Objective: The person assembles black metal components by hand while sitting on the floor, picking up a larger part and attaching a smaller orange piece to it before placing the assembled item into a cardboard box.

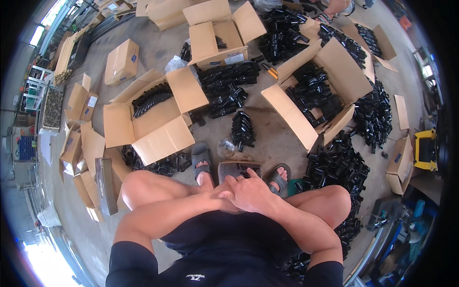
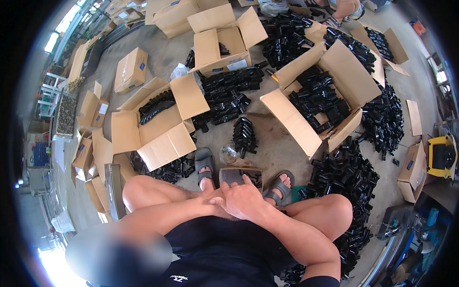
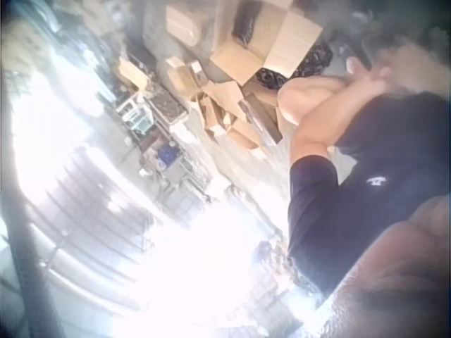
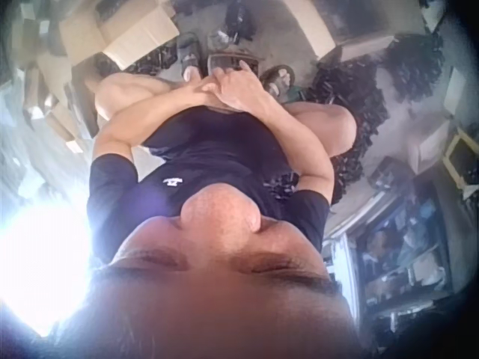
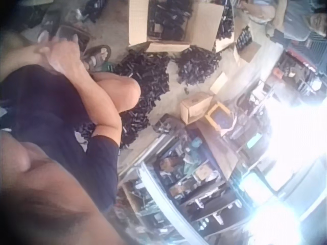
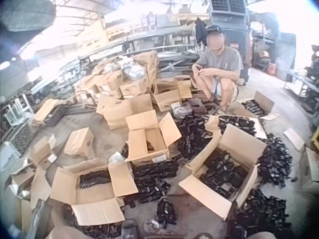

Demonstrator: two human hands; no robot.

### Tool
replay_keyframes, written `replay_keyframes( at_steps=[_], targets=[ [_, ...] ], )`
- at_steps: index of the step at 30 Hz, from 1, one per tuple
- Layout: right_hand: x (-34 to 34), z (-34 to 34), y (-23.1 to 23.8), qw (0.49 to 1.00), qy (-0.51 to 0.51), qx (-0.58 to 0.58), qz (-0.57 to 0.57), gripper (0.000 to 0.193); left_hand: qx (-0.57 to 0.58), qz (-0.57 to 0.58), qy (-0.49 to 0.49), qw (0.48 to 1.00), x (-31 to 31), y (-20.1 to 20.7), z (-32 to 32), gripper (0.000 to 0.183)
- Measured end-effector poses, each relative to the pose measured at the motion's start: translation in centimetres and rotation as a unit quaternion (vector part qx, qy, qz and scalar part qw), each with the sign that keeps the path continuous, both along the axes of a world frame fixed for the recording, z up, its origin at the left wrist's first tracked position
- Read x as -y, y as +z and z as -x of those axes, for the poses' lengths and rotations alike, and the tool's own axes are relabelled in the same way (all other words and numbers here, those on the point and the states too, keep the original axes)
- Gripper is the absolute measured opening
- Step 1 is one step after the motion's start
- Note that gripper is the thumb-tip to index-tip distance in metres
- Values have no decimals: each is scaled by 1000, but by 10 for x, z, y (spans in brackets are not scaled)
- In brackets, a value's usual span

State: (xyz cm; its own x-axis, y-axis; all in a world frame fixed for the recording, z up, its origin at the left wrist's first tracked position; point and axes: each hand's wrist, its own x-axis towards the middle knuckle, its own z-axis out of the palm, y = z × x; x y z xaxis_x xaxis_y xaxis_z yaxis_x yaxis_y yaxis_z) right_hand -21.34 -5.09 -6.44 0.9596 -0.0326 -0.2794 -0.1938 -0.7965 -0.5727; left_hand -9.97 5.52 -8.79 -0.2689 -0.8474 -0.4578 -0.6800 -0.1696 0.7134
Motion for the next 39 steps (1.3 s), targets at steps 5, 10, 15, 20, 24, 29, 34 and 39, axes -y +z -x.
replay_keyframes(
  at_steps=[5,10,15,20,24,29,34,39],
  targets=[
    [14,0,6,998,-2,-55,6,67,13,-12,2,1000,7,-1,0,40],
    [19,4,-1,999,-25,-21,11,70,23,-5,3,1000,15,-5,1,42],
    [25,1,-10,999,-44,12,-2,69,53,13,-5,999,29,-6,3,43],
    [30,-2,-25,989,-99,55,-92,55,136,61,-27,988,33,-6,-5,45],
    [32,-4,-34,979,-103,66,-163,46,101,-80,-13,992,46,15,-10,48],
    [27,-4,-28,974,-100,30,-203,42,51,-61,41,996,24,-5,0,37],
    [29,-10,-16,959,-124,-12,-253,47,6,-143,43,989,27,6,-1,30],
    [29,-8,-21,970,-104,-28,-220,52,-6,-90,-28,996,24,7,1,27]
  ],
)
